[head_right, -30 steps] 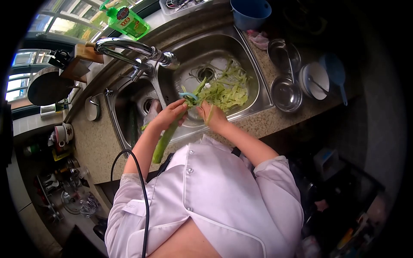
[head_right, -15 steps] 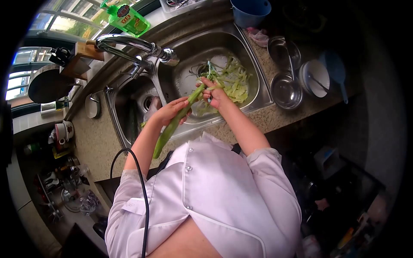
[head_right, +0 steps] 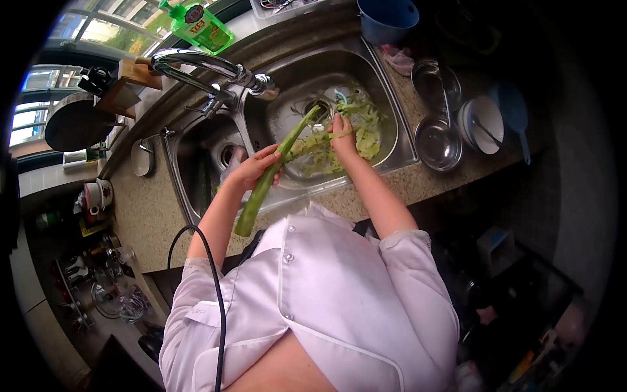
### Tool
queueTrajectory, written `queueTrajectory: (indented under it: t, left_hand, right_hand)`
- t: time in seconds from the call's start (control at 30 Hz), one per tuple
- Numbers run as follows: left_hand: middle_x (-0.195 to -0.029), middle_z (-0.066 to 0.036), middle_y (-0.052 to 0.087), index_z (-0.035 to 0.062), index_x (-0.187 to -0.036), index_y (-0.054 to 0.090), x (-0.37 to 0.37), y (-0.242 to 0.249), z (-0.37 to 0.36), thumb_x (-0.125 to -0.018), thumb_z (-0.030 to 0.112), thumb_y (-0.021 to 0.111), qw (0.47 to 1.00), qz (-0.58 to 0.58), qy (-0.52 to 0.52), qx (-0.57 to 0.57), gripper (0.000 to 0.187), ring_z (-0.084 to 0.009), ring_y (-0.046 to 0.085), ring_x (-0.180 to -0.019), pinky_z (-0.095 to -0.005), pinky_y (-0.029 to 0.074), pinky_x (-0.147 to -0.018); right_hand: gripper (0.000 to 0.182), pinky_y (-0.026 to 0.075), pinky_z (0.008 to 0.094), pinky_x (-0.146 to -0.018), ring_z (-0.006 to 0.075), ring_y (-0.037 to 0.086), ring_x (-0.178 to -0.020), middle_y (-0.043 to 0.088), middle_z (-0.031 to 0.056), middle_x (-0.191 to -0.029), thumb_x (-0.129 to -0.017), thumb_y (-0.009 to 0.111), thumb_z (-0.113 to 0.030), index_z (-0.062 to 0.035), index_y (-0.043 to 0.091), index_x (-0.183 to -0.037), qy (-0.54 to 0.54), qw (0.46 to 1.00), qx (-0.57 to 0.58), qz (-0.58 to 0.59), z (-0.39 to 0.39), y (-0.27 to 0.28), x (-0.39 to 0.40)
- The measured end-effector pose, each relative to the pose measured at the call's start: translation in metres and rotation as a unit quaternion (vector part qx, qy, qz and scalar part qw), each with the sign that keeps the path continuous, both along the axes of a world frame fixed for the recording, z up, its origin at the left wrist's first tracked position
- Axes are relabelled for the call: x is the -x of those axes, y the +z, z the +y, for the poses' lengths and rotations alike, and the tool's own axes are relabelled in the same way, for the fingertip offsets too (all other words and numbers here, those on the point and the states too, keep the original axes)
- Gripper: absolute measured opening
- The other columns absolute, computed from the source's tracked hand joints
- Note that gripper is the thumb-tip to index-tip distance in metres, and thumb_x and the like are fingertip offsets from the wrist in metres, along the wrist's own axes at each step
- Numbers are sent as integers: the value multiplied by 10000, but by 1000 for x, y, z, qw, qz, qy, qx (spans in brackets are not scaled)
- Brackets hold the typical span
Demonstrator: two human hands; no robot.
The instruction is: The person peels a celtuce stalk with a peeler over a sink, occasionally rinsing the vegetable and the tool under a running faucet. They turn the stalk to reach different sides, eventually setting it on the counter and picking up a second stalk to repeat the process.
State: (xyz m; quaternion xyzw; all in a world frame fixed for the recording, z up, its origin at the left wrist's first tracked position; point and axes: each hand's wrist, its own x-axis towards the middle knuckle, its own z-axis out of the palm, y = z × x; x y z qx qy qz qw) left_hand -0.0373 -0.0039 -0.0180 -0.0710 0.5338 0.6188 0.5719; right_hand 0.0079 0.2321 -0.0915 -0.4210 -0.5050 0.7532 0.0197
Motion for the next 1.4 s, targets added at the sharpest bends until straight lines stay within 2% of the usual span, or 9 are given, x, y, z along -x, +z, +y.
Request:
queueTrajectory:
  t: [0.17, 0.23, 0.4, 0.57, 0.7, 0.8, 1.0, 1.23, 1.4]
  left_hand:
    - [-807, -60, 517, 155, -1382, 318, 3, -7, 1, -908, 187, 552, 999, -30, 14, 2, 529, -155, 541, -606, -308, 514, -564]
    - [-812, -60, 516, 158, -1387, 307, 3, -3, 1, -903, 175, 559, 999, -36, 15, 6, 546, -156, 539, -605, -310, 515, -565]
    - [-799, -54, 509, 151, -1401, 282, -5, 12, -3, -892, 166, 577, 999, 1, -34, 39, 589, -152, 535, -601, -300, 511, -565]
    - [-789, -53, 504, 135, -1400, 288, -10, 21, -1, -886, 164, 586, 999, 7, -44, 22, 595, -147, 526, -587, -298, 501, -557]
    - [-792, -46, 500, 120, -1385, 320, -12, 15, 4, -884, 159, 588, 997, 33, -40, 49, 570, -142, 523, -597, -298, 498, -563]
    - [-815, -45, 504, 105, -1369, 350, -13, 17, 9, -877, 141, 593, 995, 69, -44, 60, 550, -140, 523, -615, -298, 497, -564]
    - [-862, -58, 512, 61, -1347, 376, -8, 23, -5, -851, 102, 616, 995, 84, -26, 43, 552, -150, 528, -616, -301, 493, -565]
    - [-809, -78, 517, 104, -1378, 330, -10, 30, -11, -913, 192, 533, 998, 37, -18, 43, 514, -167, 535, -585, -312, 501, -573]
    - [-778, -81, 515, 153, -1396, 301, -12, 22, -9, -937, 214, 485, 1000, -4, 1, 16, 499, -168, 528, -595, -314, 500, -574]
  right_hand:
    - [295, 401, 356, -484, 249, 505, -505, 545, 108, -669, -926, 496, -318, -27, 507, -881, 248, 879, -336, 231, -40, 3, -43]
    - [307, 436, 470, -608, 431, 555, -729, 580, 226, -741, -923, 456, -330, -28, 512, -906, 361, 803, -428, 204, -45, 22, -48]
    - [327, 425, 508, -621, 454, 554, -754, 586, 248, -785, -918, 452, -352, -34, 522, -888, 328, 798, -503, 43, 17, -16, -14]
    - [310, 424, 497, -618, 453, 550, -754, 579, 248, -777, -914, 471, -327, -28, 516, -846, 232, 847, -475, 59, 46, -50, -15]
    - [291, 429, 479, -618, 448, 548, -743, 577, 241, -774, -909, 488, -306, -24, 505, -840, 215, 877, -409, 128, 11, -1, -33]
    - [291, 426, 477, -603, 446, 549, -722, 572, 242, -764, -910, 485, -308, -23, 495, -852, 316, 802, -439, 253, -19, 10, -55]
    - [300, 400, 449, -581, 439, 518, -689, 534, 248, -723, -921, 484, -285, -4, 480, -816, 301, 835, -456, 61, 24, -18, -31]
    - [307, 400, 446, -577, 418, 514, -649, 517, 226, -666, -924, 481, -289, -4, 496, -813, 162, 885, -417, 132, 9, -2, -34]
    - [250, 418, 484, -602, 442, 551, -732, 575, 253, -764, -917, 489, -268, -18, 488, -903, 321, 793, -437, 277, -45, 30, -60]
